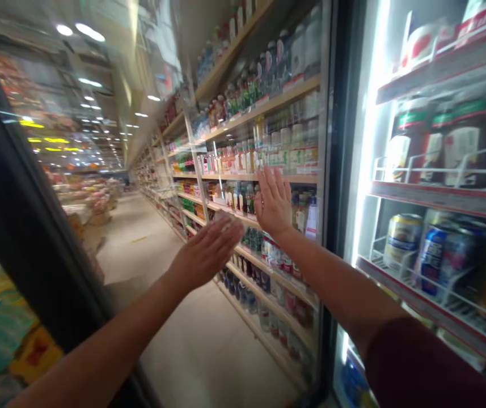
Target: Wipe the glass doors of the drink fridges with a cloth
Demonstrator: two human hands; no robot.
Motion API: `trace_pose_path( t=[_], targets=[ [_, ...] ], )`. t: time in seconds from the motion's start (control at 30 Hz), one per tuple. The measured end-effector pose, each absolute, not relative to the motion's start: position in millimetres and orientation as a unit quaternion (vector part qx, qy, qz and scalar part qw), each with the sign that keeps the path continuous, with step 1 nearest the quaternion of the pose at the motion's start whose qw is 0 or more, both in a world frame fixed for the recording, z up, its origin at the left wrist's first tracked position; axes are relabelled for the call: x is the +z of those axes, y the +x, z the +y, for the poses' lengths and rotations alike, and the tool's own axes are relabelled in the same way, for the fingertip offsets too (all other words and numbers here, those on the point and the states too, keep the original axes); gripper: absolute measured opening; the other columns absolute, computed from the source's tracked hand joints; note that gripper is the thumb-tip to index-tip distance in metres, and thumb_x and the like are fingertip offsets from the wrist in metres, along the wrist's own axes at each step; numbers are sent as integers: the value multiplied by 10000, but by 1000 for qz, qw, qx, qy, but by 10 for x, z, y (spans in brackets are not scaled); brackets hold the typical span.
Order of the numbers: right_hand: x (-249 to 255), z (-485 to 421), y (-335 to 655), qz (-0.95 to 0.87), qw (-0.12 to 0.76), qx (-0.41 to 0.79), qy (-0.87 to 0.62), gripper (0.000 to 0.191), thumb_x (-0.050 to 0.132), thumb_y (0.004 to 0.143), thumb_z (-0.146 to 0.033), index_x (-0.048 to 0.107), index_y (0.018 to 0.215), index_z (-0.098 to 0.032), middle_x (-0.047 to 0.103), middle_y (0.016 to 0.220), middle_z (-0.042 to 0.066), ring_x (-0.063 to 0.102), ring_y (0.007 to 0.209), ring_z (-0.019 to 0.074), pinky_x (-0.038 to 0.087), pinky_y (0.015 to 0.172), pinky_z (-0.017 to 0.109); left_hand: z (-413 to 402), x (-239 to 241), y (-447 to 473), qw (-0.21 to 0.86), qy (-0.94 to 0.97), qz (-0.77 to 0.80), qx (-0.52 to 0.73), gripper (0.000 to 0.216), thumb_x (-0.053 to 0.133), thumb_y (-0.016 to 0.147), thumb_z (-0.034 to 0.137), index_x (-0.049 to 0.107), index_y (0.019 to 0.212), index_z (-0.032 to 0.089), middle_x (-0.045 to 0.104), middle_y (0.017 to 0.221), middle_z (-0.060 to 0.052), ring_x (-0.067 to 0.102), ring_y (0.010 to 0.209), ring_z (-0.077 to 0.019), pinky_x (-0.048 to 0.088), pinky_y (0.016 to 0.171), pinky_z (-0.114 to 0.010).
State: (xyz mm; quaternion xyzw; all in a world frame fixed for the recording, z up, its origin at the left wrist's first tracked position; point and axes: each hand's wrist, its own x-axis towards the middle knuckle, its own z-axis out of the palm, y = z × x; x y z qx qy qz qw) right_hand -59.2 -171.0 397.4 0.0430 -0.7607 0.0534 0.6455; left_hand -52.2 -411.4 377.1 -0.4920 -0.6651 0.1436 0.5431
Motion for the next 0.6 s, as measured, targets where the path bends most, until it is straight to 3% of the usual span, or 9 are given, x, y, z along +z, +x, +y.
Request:
trace_pose_path(
  t=[0.2,0.27,0.4,0.6],
  targets=[
    [3967,-1687,-600,-759,645,74,57,626,294,1043,-276,187,1659,-253,343,1689,42,191,1604,247,225,1288,523,-4363,4282,-497,667,-257,-700,-4,725,563,994,333,278,1634,147,259,1688,-164,141,1582,-412,204,1265,-658],
    [3966,-1688,-604,-756,648,70,59,620,291,1045,-279,197,1657,-246,345,1688,41,194,1604,239,224,1290,515,-4296,4147,-483,647,-307,-698,14,747,562,992,305,234,1647,153,241,1693,-165,122,1590,-385,213,1281,-620],
    [3972,-1700,-601,-760,645,55,48,602,287,1047,-275,248,1646,-230,340,1689,41,191,1604,232,225,1291,508,-4241,3926,-487,547,-482,-669,143,719,562,999,258,248,1645,291,373,1654,-48,234,1577,-252,234,1315,-445],
    [3980,-1708,-592,-783,618,52,38,629,328,1031,-258,232,1651,-223,287,1710,54,168,1609,260,216,1296,516,-4391,4205,-517,673,-241,-699,25,760,588,982,337,260,1642,157,304,1669,-176,143,1581,-415,241,1254,-651]
  ],
)
